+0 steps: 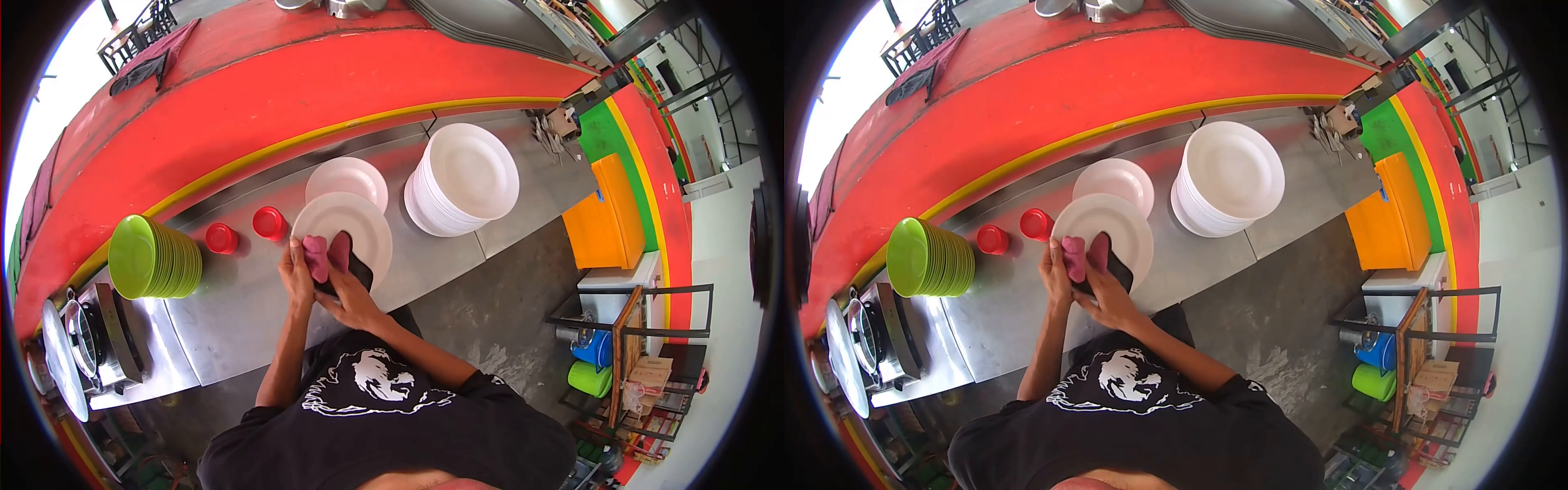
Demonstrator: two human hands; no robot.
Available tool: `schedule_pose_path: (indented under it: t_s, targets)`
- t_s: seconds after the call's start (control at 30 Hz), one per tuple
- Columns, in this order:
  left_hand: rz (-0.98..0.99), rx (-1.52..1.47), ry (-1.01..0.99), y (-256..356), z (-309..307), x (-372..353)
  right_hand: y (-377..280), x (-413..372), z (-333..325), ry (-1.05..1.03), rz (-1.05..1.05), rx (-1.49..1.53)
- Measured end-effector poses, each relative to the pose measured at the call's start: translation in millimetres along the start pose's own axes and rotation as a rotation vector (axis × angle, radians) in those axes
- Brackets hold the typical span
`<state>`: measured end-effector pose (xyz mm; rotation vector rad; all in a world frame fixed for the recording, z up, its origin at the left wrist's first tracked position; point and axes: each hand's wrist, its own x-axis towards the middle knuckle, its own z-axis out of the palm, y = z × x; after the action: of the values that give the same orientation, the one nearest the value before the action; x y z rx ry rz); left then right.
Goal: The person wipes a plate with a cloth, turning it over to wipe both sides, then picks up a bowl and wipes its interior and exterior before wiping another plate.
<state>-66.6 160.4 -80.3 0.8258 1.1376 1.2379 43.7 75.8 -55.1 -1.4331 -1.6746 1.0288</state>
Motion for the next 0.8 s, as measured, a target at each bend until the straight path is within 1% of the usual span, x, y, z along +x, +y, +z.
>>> schedule_pose_path:
  t_s: [0.1, 0.13, 0.23, 0.27, 0.37, 0.4, 0.5, 0.53, 0.63, 0.73, 0.77, 0.8]
  targets:
    - [-0.036, 0.089, -0.006, 5.3, -18.7, 10.4, -5.2, -21.5, 7.5, 0.022, -0.074, -0.101]
    - [-0.035, 0.105, -0.015, 7.0, -18.6, 10.0, -5.9, -22.7, 7.6, 0.035, -0.065, -0.076]
    - [-0.077, 0.112, -0.093, 11.7, -8.1, -1.8, -7.7, -2.0, 12.4, 0.319, -0.177, 0.052]
    - [-0.098, 0.105, -0.128, 13.7, -0.5, -7.3, -6.1, 5.8, 6.5, 0.312, -0.18, -0.026]
    - [0.138, 0.197, -0.159, 30.6, 16.0, -19.0, -0.3, 32.3, -12.9, 0.288, -0.178, -0.253]
    - [0.166, 0.282, -0.139, 41.4, 16.3, -19.5, -0.1, 37.4, -20.1, 0.296, -0.156, -0.297]
    - [0.044, 0.282, -0.069, 57.2, 5.1, -17.4, 8.8, 45.6, -35.6, 0.471, -0.138, -0.342]
    - [0.118, 0.277, -0.015, 58.3, 4.2, -14.4, 8.9, 40.6, -38.3, 0.451, -0.077, -0.415]
    - [0.205, 0.133, 0.076, 67.7, 6.0, -12.8, 6.7, 8.1, -31.0, 0.322, -0.03, -0.385]
    - [0.202, 0.149, 0.093, 61.5, 6.4, -10.9, -6.0, -9.4, -6.4, 0.269, -0.172, -0.205]
    - [0.161, 0.129, 0.058, 59.9, 8.8, -13.5, -13.7, -9.5, 0.9, 0.255, -0.208, -0.153]
    - [0.121, 0.108, 0.021, 60.0, 14.1, -17.2, -25.3, -5.4, 4.8, 0.237, -0.196, -0.072]
